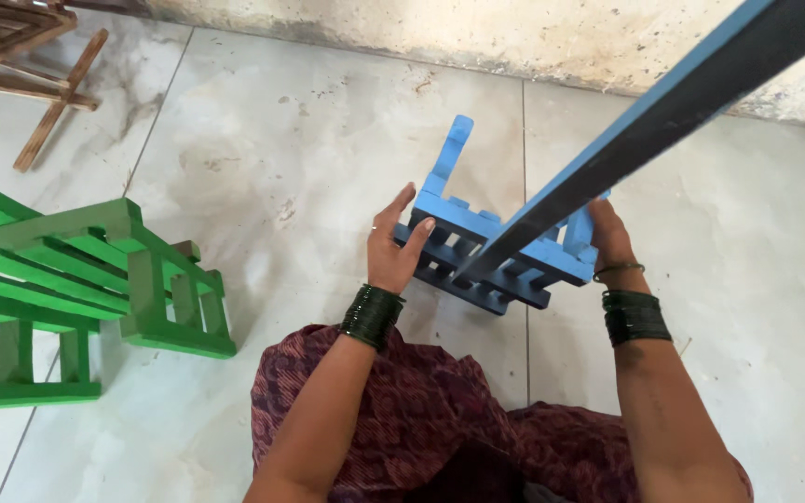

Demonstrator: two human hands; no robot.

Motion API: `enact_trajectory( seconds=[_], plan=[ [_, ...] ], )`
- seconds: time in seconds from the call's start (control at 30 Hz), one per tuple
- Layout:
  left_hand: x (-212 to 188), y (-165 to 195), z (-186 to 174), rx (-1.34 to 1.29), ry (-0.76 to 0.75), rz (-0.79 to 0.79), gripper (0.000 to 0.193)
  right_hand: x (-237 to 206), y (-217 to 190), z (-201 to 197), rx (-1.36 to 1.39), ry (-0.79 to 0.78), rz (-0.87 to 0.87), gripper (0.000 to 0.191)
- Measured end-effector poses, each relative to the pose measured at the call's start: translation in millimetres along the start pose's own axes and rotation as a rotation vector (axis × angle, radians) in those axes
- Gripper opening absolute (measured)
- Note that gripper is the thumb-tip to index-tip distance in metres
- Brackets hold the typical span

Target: The person sits on the floor and wipes a small blue wooden chair with a dark cloth. They rotate the chair to wipe multiple sides and surfaces, then place it on the floor.

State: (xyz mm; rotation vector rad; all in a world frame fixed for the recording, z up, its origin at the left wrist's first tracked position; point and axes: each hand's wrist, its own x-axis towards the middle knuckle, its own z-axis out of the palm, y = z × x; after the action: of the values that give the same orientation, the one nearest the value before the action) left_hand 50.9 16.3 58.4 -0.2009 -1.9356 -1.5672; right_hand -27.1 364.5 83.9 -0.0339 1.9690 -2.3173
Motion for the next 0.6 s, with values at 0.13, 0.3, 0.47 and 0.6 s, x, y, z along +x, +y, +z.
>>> enact_trajectory(
  seconds=[0.13,0.3,0.47,0.6],
  plan=[
    [12.3,-10.7,8.3,-0.562,-0.048,-0.355,0.046,8.0,9.5,-5.9,0.036,-0.019,-0.023,0.073],
    [14.3,-15.5,-0.2,-0.465,0.021,-0.316,0.03,22.0,19.7,-7.6,0.092,0.044,-0.07,0.053],
    [13.5,-17.4,-7.1,-0.292,0.139,-0.268,0.014,9.6,18.6,4.4,-0.237,0.057,-0.296,0.029],
    [16.8,-32.0,-18.4,-0.379,0.266,-0.42,0.015,-18.8,-11.4,31.2,-0.128,0.013,-0.233,0.018]
  ],
)
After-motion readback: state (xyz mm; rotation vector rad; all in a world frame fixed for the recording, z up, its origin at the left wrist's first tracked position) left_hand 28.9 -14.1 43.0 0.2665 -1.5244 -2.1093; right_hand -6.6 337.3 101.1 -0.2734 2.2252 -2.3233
